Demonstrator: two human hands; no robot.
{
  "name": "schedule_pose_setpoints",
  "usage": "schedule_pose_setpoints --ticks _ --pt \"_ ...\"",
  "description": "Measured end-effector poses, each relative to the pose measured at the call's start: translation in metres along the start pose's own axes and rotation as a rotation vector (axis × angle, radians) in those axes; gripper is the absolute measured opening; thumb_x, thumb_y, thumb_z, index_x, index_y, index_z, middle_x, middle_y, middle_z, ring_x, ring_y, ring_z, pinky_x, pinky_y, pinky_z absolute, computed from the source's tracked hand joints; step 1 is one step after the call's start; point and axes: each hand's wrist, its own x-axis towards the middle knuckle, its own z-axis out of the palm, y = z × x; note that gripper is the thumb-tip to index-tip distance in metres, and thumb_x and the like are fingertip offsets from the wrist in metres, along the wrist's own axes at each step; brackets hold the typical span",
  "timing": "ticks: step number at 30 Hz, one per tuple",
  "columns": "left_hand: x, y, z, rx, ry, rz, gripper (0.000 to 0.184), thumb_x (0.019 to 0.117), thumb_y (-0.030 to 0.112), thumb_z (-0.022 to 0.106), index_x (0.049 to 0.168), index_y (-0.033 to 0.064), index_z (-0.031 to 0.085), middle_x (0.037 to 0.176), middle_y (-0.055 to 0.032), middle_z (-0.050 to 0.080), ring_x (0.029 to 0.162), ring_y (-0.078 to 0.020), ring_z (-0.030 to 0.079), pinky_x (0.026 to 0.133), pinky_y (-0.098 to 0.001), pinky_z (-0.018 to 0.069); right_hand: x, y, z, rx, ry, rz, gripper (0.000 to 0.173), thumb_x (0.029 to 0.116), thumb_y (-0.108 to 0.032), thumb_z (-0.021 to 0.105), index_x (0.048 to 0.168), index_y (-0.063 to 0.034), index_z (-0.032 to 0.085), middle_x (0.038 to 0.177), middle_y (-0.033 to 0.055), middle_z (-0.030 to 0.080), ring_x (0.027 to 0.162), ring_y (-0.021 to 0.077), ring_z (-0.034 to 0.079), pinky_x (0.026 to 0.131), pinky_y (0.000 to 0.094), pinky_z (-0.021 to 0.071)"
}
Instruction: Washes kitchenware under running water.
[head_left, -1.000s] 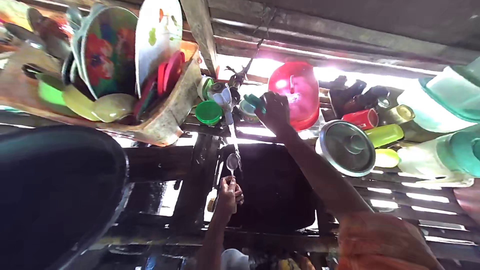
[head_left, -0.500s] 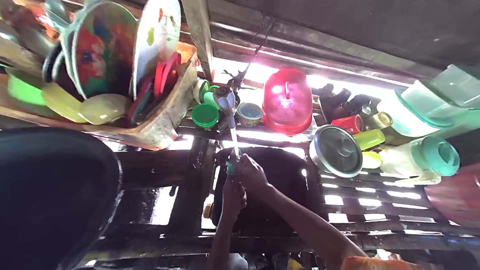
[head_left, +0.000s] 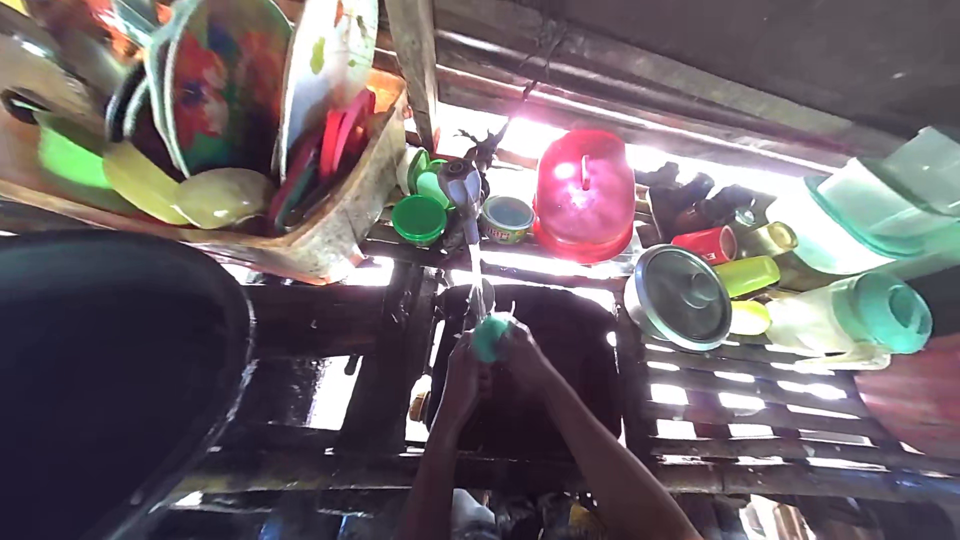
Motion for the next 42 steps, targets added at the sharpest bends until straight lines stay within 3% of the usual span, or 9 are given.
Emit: schedule_pose_setpoints --ticks 5,9,15,21,24,27,30,35,42 --pt "0.008 -0.013 0.006 0.116 -0.149 0.047 0.028 0.1074 0.006 0.04 0.126 -0.0067 0.057 0.104 -0.0056 0.066 0.089 -0.0046 0.065 0.084 -0.0244 0.056 -0.042 -0.005 -0.01 -0.325 0.25 -0.257 0.025 0.0991 -0.005 0.053 0.117 0.0087 0.065 0.104 0.0132 0.072 0.095 0.0121 0.07 0.088 0.0317 0.0589" --pt "0.035 -0.012 0.014 -0.095 -0.232 0.054 0.016 0.1046 0.004 0.042 0.113 0.0012 0.055 0.088 -0.0017 0.063 0.072 -0.0099 0.063 0.069 -0.0275 0.057 -0.016 -0.074 -0.026 -0.547 0.482 -0.184 0.039 0.0999 -0.018 0.066 0.128 0.0072 0.056 0.106 0.0207 0.068 0.09 0.0253 0.069 0.084 0.0449 0.0588" --pt "0.054 -0.008 0.015 -0.177 -0.027 -0.059 0.027 0.095 0.003 0.041 0.113 0.01 0.06 0.082 0.0031 0.06 0.054 -0.001 0.046 0.046 -0.0166 0.0365 0.104 -0.16 -0.019 -1.258 0.536 -0.474 0.043 0.0958 -0.021 0.065 0.136 -0.0061 0.062 0.137 0.0222 0.059 0.125 0.0383 0.059 0.098 0.0574 0.0491" --pt "0.046 -0.009 0.023 0.023 0.039 -0.07 0.038 0.113 0.024 0.029 0.092 0.0041 0.054 0.066 0.0048 0.045 0.051 -0.0041 0.041 0.048 -0.0195 0.0378 0.13 -0.148 -0.021 -1.561 -0.025 -0.129 0.043 0.1028 -0.015 0.053 0.145 -0.0161 0.059 0.167 0.0141 0.031 0.156 0.042 0.016 0.121 0.07 0.0026" --pt "0.05 -0.014 0.022 0.103 0.126 0.041 0.044 0.1122 0.027 0.028 0.09 0.0033 0.059 0.067 0.0038 0.047 0.057 -0.0056 0.046 0.056 -0.0229 0.0423 0.069 -0.109 0.007 -1.159 0.226 -0.21 0.038 0.1046 -0.013 0.048 0.139 -0.0034 0.059 0.151 0.0196 0.051 0.143 0.0419 0.041 0.112 0.0661 0.0318" --pt "0.049 -0.014 0.023 0.066 0.212 0.071 0.041 0.1115 0.022 0.035 0.124 -0.0058 0.063 0.109 -0.0152 0.068 0.099 -0.0164 0.064 0.091 -0.0358 0.0532 0.036 -0.033 0.033 -0.616 0.288 -0.042 0.062 0.1077 -0.038 0.049 0.156 -0.0034 0.03 0.144 0.0238 0.051 0.127 0.0357 0.056 0.105 0.0553 0.0474" --pt "0.048 -0.035 0.021 0.117 0.263 0.103 0.043 0.1107 0.024 0.038 0.141 -0.0007 0.054 0.133 -0.0199 0.062 0.124 -0.0242 0.059 0.109 -0.0439 0.0457 0.037 0.001 0.047 -0.437 0.219 -0.047 0.046 0.1117 -0.033 0.039 0.143 -0.001 0.05 0.116 0.0187 0.07 0.104 0.0285 0.068 0.093 0.0495 0.0538" --pt "0.034 -0.036 0.023 0.185 0.378 0.139 0.04 0.1103 0.021 0.04 0.142 -0.0004 0.051 0.121 -0.0185 0.066 0.11 -0.0223 0.066 0.098 -0.0422 0.054 0.048 -0.002 0.026 -0.563 -0.18 -0.125 0.046 0.113 -0.036 0.032 0.128 -0.008 0.064 0.103 0.0062 0.074 0.082 0.0139 0.071 0.078 0.0368 0.0606" --pt "-0.011 -0.013 0.033 0.803 0.361 0.013 0.033 0.1068 0.009 0.042 0.131 -0.0103 0.054 0.118 -0.0287 0.065 0.109 -0.0416 0.067 0.097 -0.0558 0.052 0.021 -0.016 0.024 -0.967 -0.031 -0.358 0.027 0.1082 -0.025 0.053 0.114 -0.0039 0.068 0.092 0.0116 0.073 0.08 0.0252 0.07 0.076 0.0479 0.0582"
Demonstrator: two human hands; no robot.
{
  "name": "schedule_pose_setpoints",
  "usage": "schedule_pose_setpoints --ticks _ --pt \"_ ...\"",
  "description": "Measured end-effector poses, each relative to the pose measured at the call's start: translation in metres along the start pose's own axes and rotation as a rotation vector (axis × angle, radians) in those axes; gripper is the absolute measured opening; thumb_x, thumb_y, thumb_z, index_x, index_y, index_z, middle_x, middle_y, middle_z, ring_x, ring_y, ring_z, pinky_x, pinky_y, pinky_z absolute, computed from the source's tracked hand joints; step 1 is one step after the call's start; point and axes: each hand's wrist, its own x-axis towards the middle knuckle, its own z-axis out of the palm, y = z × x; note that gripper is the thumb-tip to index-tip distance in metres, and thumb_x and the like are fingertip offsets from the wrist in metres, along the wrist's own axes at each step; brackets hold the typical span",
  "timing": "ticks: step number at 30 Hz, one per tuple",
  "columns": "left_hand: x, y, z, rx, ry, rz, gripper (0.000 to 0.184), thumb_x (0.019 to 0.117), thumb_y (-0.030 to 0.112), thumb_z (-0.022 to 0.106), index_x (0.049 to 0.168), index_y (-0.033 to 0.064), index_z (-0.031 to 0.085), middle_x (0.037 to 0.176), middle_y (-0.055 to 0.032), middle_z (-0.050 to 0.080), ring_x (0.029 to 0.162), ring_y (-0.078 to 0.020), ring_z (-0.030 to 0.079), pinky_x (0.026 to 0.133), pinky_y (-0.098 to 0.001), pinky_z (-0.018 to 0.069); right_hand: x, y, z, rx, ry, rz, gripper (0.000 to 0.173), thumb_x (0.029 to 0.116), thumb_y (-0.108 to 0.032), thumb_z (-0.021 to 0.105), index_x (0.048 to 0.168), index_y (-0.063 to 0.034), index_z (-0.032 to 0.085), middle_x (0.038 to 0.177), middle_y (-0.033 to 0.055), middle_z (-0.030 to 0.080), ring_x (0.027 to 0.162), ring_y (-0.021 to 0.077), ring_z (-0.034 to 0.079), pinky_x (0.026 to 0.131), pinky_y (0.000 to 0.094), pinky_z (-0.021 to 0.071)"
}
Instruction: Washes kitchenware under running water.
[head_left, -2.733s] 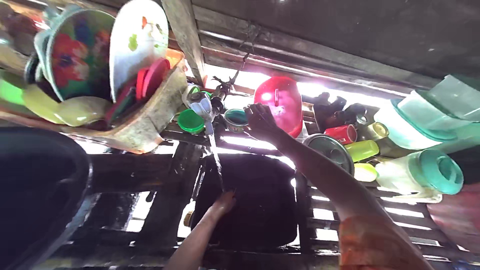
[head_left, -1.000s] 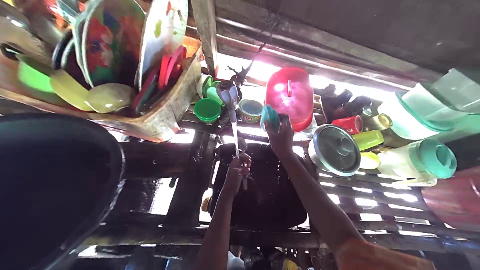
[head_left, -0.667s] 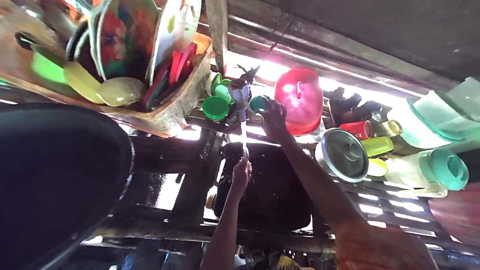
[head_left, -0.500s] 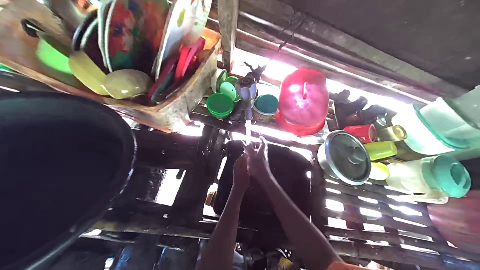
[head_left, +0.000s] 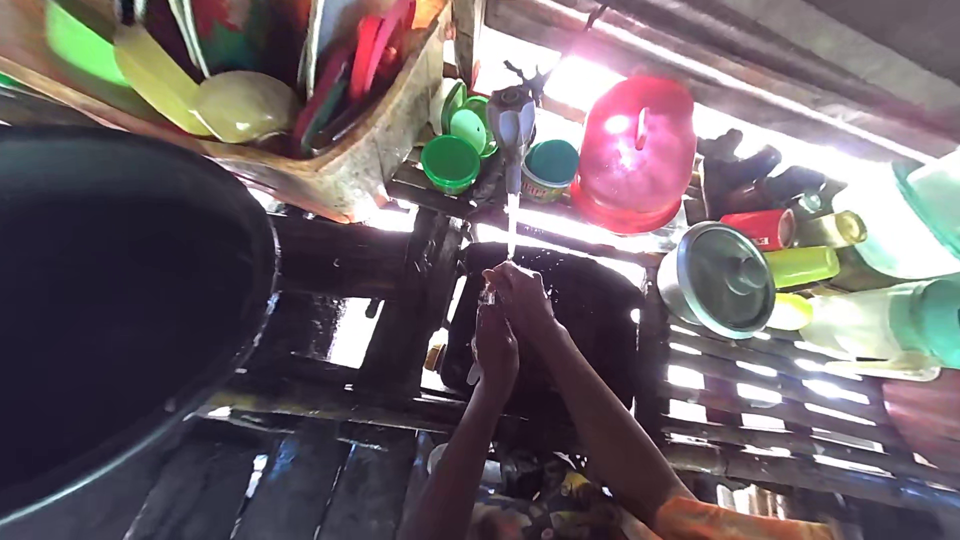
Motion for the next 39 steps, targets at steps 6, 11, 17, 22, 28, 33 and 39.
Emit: schedule_pose_setpoints --ticks 6,11,17,22,28,33,39 --pt "0.006 -0.012 0.005 -0.767 -0.449 -0.215 0.03 0.1113 0.023 0.043 0.132 0.0024 0.049 0.07 -0.0048 0.053 0.051 -0.0121 0.052 0.048 -0.0269 0.0494 0.04 0.016 0.005 0.003 -0.043 0.486 0.046 0.1082 -0.041 0.049 0.112 -0.0001 0.07 0.107 0.0224 0.07 0.105 0.0383 0.066 0.093 0.0571 0.0513" --pt "-0.001 -0.009 0.013 -1.109 -0.472 -0.211 0.019 0.1125 0.024 0.034 0.11 0.0122 0.049 0.061 0.0036 0.043 0.043 -0.0066 0.043 0.04 -0.0203 0.0413 0.037 0.001 -0.012 0.078 -0.059 0.374 0.051 0.113 -0.037 0.032 0.113 0.0016 0.066 0.103 0.021 0.069 0.098 0.0359 0.067 0.092 0.0545 0.0508" --pt "-0.008 -0.009 0.016 -1.035 -0.295 -0.183 0.026 0.112 0.025 0.035 0.118 0.0118 0.057 0.065 0.004 0.049 0.048 -0.0061 0.045 0.044 -0.0221 0.0426 -0.027 0.012 0.001 0.684 -0.039 0.439 0.03 0.11 -0.026 0.047 0.112 -0.0022 0.065 0.085 0.007 0.071 0.068 0.0116 0.065 0.064 0.0313 0.0564" --pt "-0.003 -0.012 0.016 -1.06 -0.359 -0.189 0.026 0.1123 0.028 0.036 0.11 0.0119 0.056 0.058 0.0037 0.045 0.042 -0.007 0.042 0.039 -0.0223 0.0415 -0.006 0.015 0.003 0.632 0.03 0.518 0.069 0.1024 -0.068 0.038 0.094 -0.0067 0.07 0.074 0.0093 0.07 0.06 0.02 0.065 0.057 0.0413 0.0551" --pt "-0.008 -0.01 0.009 -1.068 -0.263 -0.205 0.026 0.1122 0.024 0.033 0.108 0.0121 0.056 0.058 0.0041 0.046 0.043 -0.0062 0.043 0.04 -0.0218 0.0415 -0.018 0.006 0.01 0.605 -0.109 0.406 0.039 0.1112 -0.034 0.042 0.124 -0.0028 0.062 0.085 0.0101 0.071 0.069 0.0179 0.066 0.067 0.0386 0.0578" --pt "-0.01 -0.01 0.012 -0.986 -0.234 -0.075 0.028 0.1097 0.021 0.036 0.107 0.0075 0.061 0.064 0.0026 0.055 0.051 -0.0058 0.052 0.049 -0.0214 0.0485 -0.015 0.002 -0.016 0.682 -0.237 0.306 0.025 0.108 -0.015 0.049 0.111 0.0037 0.065 0.084 0.0055 0.07 0.071 0.0072 0.064 0.069 0.0262 0.0566" --pt "0.016 -0.01 0.014 -0.89 -0.306 -0.479 0.042 0.1119 0.028 0.024 0.121 0.0043 0.058 0.094 -0.0069 0.069 0.079 -0.0167 0.065 0.071 -0.0351 0.0534 -0.001 0.021 -0.014 0.871 0.031 0.222 0.025 0.1076 -0.021 0.051 0.115 0.0007 0.062 0.078 0.0011 0.06 0.061 0.0057 0.057 0.059 0.0234 0.0535"
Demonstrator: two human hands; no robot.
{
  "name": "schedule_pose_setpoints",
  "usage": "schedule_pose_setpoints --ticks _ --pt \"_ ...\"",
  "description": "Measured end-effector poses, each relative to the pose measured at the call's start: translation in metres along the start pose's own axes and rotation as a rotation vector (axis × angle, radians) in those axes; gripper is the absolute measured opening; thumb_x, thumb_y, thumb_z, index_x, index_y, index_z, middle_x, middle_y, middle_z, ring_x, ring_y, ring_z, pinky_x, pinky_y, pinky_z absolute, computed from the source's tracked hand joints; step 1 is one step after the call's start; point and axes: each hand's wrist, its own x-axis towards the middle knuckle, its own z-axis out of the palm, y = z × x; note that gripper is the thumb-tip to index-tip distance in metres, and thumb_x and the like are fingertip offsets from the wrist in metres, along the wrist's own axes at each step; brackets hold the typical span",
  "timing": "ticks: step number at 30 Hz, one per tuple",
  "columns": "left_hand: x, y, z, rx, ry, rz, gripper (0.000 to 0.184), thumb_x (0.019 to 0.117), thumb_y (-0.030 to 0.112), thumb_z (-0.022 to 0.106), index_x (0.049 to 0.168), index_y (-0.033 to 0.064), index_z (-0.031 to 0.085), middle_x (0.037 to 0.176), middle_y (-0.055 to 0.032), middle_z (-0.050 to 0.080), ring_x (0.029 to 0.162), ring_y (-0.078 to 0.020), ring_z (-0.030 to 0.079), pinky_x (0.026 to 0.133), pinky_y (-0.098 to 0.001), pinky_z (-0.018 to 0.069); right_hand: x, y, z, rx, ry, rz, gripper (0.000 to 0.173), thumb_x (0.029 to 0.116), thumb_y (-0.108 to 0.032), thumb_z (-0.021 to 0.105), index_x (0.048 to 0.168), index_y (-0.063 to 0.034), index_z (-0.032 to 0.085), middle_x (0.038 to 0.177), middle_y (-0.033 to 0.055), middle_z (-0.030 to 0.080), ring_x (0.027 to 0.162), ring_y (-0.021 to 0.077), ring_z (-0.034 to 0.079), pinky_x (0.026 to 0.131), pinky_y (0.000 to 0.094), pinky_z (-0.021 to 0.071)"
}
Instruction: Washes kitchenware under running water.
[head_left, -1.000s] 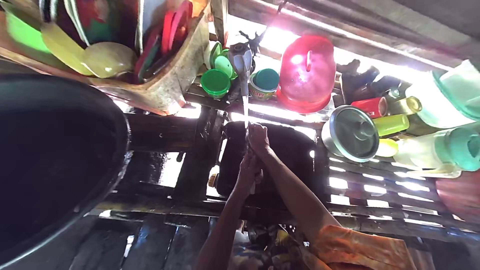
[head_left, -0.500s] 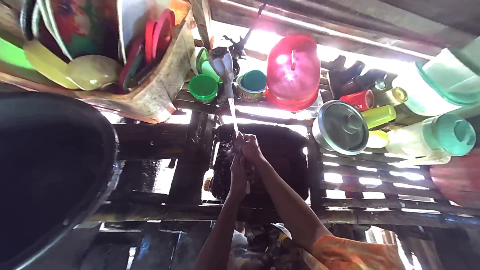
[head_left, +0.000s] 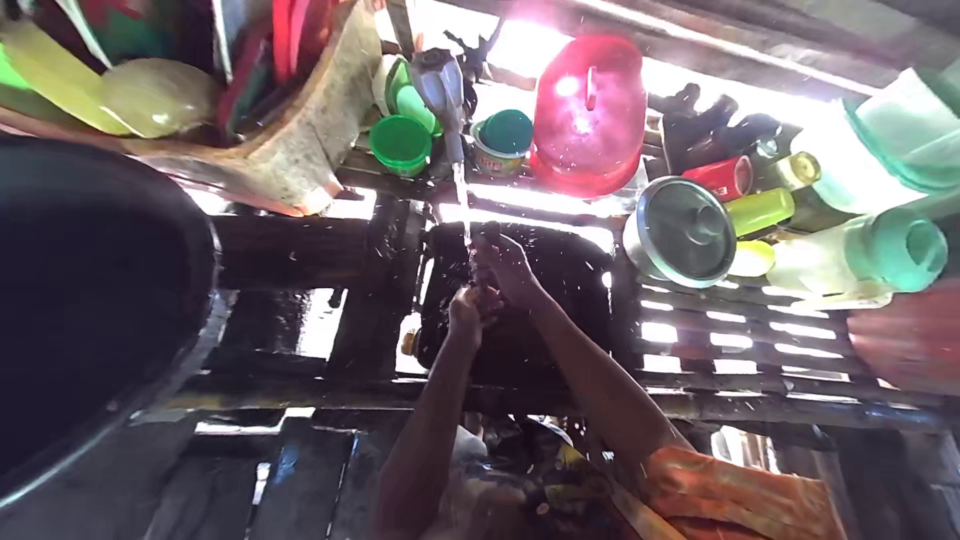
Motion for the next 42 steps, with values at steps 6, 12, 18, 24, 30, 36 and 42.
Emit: schedule_pose_setpoints --ticks 6,12,18,24,30,36,42 --pt "0.027 -0.014 -0.003 -0.119 0.065 -0.188 0.025 0.1105 0.02 0.032 0.106 0.0078 0.053 0.079 -0.0005 0.052 0.063 -0.0099 0.05 0.061 -0.0254 0.0482 0.01 0.017 0.019 0.051 -0.02 0.011 0.021 0.0908 -0.02 0.077 0.094 -0.0049 0.061 0.069 -0.0016 0.056 0.054 0.0045 0.049 0.052 0.022 0.0458" --pt "0.028 -0.008 -0.003 -0.247 0.196 -0.116 0.02 0.108 0.014 0.041 0.107 0.0016 0.057 0.086 -0.0063 0.061 0.071 -0.0131 0.06 0.067 -0.0271 0.0534 0.028 0.009 0.037 -0.085 0.044 0.303 0.028 0.1083 -0.03 0.046 0.1 -0.0059 0.058 0.065 -0.0017 0.044 0.051 0.009 0.042 0.049 0.0273 0.0409" --pt "0.028 -0.013 -0.008 -0.145 0.121 -0.299 0.04 0.1103 0.038 0.037 0.108 0.0062 0.062 0.086 -0.0077 0.066 0.069 -0.017 0.063 0.062 -0.0313 0.0533 0.027 -0.002 0.032 0.005 -0.205 0.185 0.011 0.1003 -0.017 0.052 0.098 -0.0071 0.055 0.061 -0.0031 0.049 0.046 0.0044 0.045 0.044 0.0201 0.0415" --pt "0.019 -0.01 -0.006 -0.106 0.144 -0.258 0.055 0.1129 0.038 0.018 0.132 0.001 0.054 0.119 -0.019 0.065 0.098 -0.0277 0.064 0.083 -0.0434 0.0503 0.033 -0.01 0.032 0.044 -0.276 0.136 0.008 0.0983 -0.013 0.055 0.095 -0.0058 0.053 0.058 -0.0039 0.048 0.044 0.0044 0.044 0.044 0.0206 0.042" --pt "0.033 -0.015 0.003 -0.308 0.2 -0.046 0.04 0.1116 0.009 0.032 0.148 -0.008 0.032 0.145 -0.0292 0.043 0.12 -0.0326 0.057 0.099 -0.0386 0.0514 0.041 -0.005 0.019 0.005 -0.271 -0.017 0.02 0.09 -0.005 0.071 0.104 -0.0027 0.057 0.079 -0.0005 0.061 0.068 0.0064 0.059 0.066 0.0251 0.0537" --pt "0.028 -0.009 0.004 -0.284 0.104 0.006 0.03 0.111 0.013 0.041 0.131 -0.0066 0.051 0.108 -0.0195 0.066 0.081 -0.0225 0.071 0.073 -0.0347 0.0609 0.037 -0.032 0.032 -0.695 -0.029 -0.052 0.02 0.095 -0.008 0.069 0.099 0.0107 0.065 0.089 0.0221 0.065 0.083 0.0291 0.063 0.08 0.0431 0.0521" --pt "0.025 -0.009 0.005 -0.097 0.061 0.04 0.052 0.1146 0.028 0.02 0.14 -0.0086 0.046 0.128 -0.0259 0.062 0.106 -0.0259 0.067 0.092 -0.0377 0.0537 0.018 -0.07 0.046 -1.134 -0.087 0.112 0.036 0.0983 -0.005 0.06 0.134 -0.0007 0.063 0.13 0.0251 0.064 0.124 0.0429 0.059 0.101 0.06 0.0477"
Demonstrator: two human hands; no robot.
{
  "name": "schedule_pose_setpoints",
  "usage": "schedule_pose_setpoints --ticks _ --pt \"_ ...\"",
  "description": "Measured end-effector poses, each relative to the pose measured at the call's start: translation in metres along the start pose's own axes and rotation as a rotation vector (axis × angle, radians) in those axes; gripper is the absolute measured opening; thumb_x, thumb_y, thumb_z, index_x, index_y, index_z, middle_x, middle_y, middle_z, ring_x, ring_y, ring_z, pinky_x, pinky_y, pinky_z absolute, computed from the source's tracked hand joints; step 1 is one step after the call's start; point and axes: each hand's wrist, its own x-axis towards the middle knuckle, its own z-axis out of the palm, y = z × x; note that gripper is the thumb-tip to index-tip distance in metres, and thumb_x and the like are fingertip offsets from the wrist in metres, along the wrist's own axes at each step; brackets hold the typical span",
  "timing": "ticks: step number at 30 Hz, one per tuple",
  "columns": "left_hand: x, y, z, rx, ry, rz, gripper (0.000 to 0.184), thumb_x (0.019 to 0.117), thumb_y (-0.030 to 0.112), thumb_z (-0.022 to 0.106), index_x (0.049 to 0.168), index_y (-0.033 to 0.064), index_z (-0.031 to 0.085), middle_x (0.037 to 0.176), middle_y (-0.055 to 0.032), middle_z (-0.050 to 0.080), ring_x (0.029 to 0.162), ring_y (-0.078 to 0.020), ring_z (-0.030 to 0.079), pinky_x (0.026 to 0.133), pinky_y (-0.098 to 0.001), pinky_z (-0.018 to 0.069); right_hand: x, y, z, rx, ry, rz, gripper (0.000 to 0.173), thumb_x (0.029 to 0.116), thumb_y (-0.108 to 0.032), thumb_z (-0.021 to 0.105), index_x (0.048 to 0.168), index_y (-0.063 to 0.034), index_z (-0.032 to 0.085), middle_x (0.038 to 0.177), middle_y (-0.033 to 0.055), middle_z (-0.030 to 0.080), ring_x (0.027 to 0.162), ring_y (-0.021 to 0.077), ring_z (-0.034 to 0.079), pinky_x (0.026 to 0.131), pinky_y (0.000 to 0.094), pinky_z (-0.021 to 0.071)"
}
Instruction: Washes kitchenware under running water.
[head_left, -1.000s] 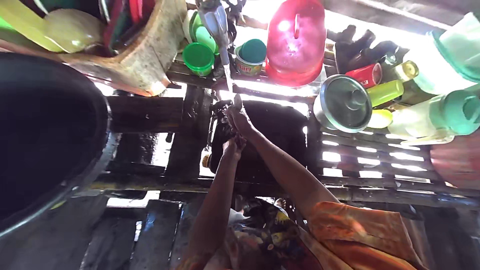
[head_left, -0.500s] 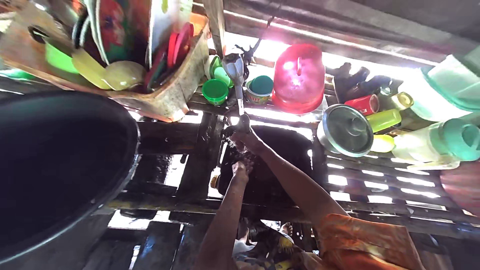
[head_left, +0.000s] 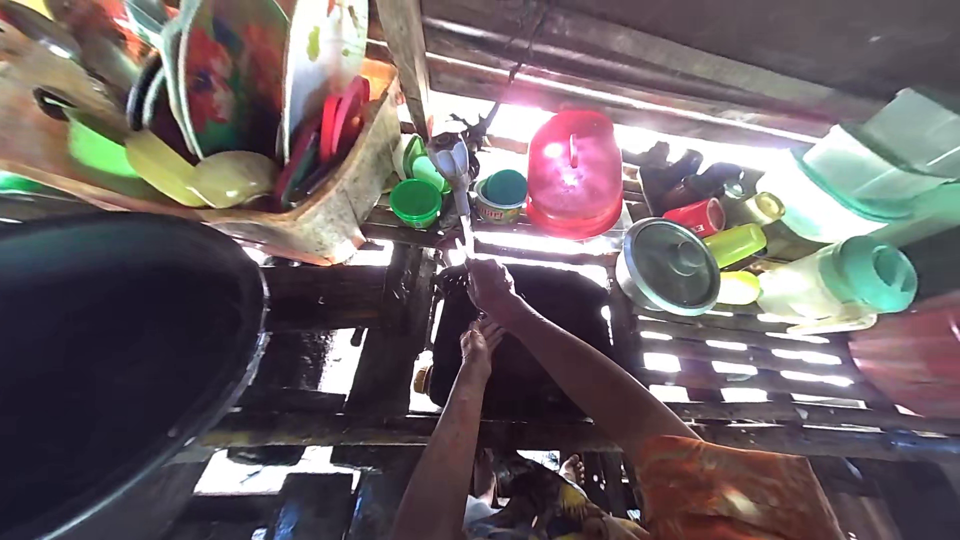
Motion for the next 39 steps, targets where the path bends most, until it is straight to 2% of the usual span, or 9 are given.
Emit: schedule_pose_setpoints --ticks 3,8,11,15,21,26,31,36,39 --pt "-0.002 -0.002 -0.001 -0.023 -0.142 0.119 0.042 0.1121 0.011 0.023 0.146 -0.0095 0.037 0.143 -0.0279 0.048 0.125 -0.028 0.057 0.104 -0.0383 0.0494 -0.006 -0.006 0.0 -0.036 -0.014 0.078 0.039 0.0994 -0.004 0.058 0.138 -0.0055 0.061 0.132 0.0226 0.064 0.123 0.0422 0.06 0.098 0.0606 0.0494" --pt "-0.005 0.0 0.004 -0.096 -0.222 0.198 0.032 0.1097 0.005 0.03 0.137 -0.0053 0.044 0.114 -0.0143 0.061 0.097 -0.016 0.064 0.089 -0.0345 0.0554 -0.003 -0.01 0.003 -0.132 -0.051 0.288 0.04 0.1022 -0.012 0.056 0.141 -0.0035 0.051 0.13 0.0228 0.064 0.117 0.0416 0.064 0.09 0.06 0.0537" --pt "-0.004 -0.003 0.001 0.05 -0.211 0.223 0.032 0.1093 0.005 0.035 0.135 -0.0099 0.048 0.116 -0.0191 0.062 0.098 -0.0178 0.066 0.088 -0.0344 0.0573 -0.006 -0.009 0.001 -0.2 -0.079 0.303 0.054 0.0993 -0.012 0.062 0.149 -0.0017 0.042 0.127 0.0262 0.063 0.115 0.0453 0.064 0.086 0.0616 0.0539" --pt "-0.01 -0.003 -0.004 0.183 -0.366 0.299 0.046 0.1093 0.01 0.03 0.151 -0.0105 0.03 0.15 -0.0274 0.043 0.133 -0.0243 0.052 0.111 -0.0341 0.045 -0.007 0.0 -0.005 -0.189 -0.133 0.148 0.053 0.0993 -0.013 0.061 0.148 0.0003 0.044 0.132 0.0288 0.059 0.117 0.0464 0.062 0.09 0.0627 0.0526" --pt "0.013 0.002 0.013 -0.122 -0.364 0.173 0.044 0.1141 0.023 0.025 0.124 -0.0112 0.051 0.098 -0.0166 0.072 0.085 -0.0207 0.074 0.082 -0.0366 0.0616 0.022 0.014 0.004 0.438 -0.062 0.125 0.033 0.1078 -0.016 0.045 0.133 0.0028 0.053 0.107 0.0216 0.067 0.085 0.0277 0.068 0.078 0.0449 0.0556" --pt "0.003 0.005 0.007 -0.19 -0.441 0.219 0.056 0.1121 0.038 0.011 0.139 -0.0005 0.041 0.119 -0.0165 0.068 0.1 -0.0242 0.071 0.081 -0.0386 0.0588 0.021 0.016 -0.001 0.507 -0.132 0.153 0.037 0.1117 -0.023 0.039 0.118 0.0049 0.063 0.097 0.0162 0.069 0.078 0.0192 0.067 0.074 0.037 0.0555" --pt "-0.026 0.038 0.014 0.094 -0.266 0.294 0.056 0.1134 0.04 0.019 0.128 -0.0021 0.052 0.083 -0.0081 0.064 0.063 -0.0144 0.061 0.059 -0.0295 0.0539 0.006 0.035 0.0 0.325 -0.044 -0.15 0.032 0.1087 -0.022 0.05 0.116 0.0035 0.068 0.105 0.0224 0.069 0.096 0.0335 0.066 0.091 0.0553 0.051" --pt "-0.04 0.082 0.014 0.434 -0.181 0.451 0.031 0.1105 0.02 0.042 0.124 -0.0015 0.06 0.095 -0.0072 0.06 0.075 -0.0083 0.054 0.069 -0.0259 0.0484 -0.068 0.059 0.001 0.516 0.286 -0.275 0.039 0.1041 -0.026 0.058 0.136 -0.0038 0.062 0.147 0.0159 0.054 0.135 0.0291 0.052 0.112 0.0456 0.0445" --pt "-0.032 0.096 0.013 0.663 -0.219 0.52 0.044 0.1129 0.028 0.035 0.123 -0.0057 0.062 0.111 -0.0175 0.065 0.091 -0.018 0.057 0.085 -0.0376 0.0484 -0.171 0.094 0.026 0.67 0.499 -0.185 0.032 0.1016 -0.019 0.058 0.124 0.0011 0.069 0.14 0.0163 0.061 0.123 0.0202 0.063 0.1 0.0345 0.0548"
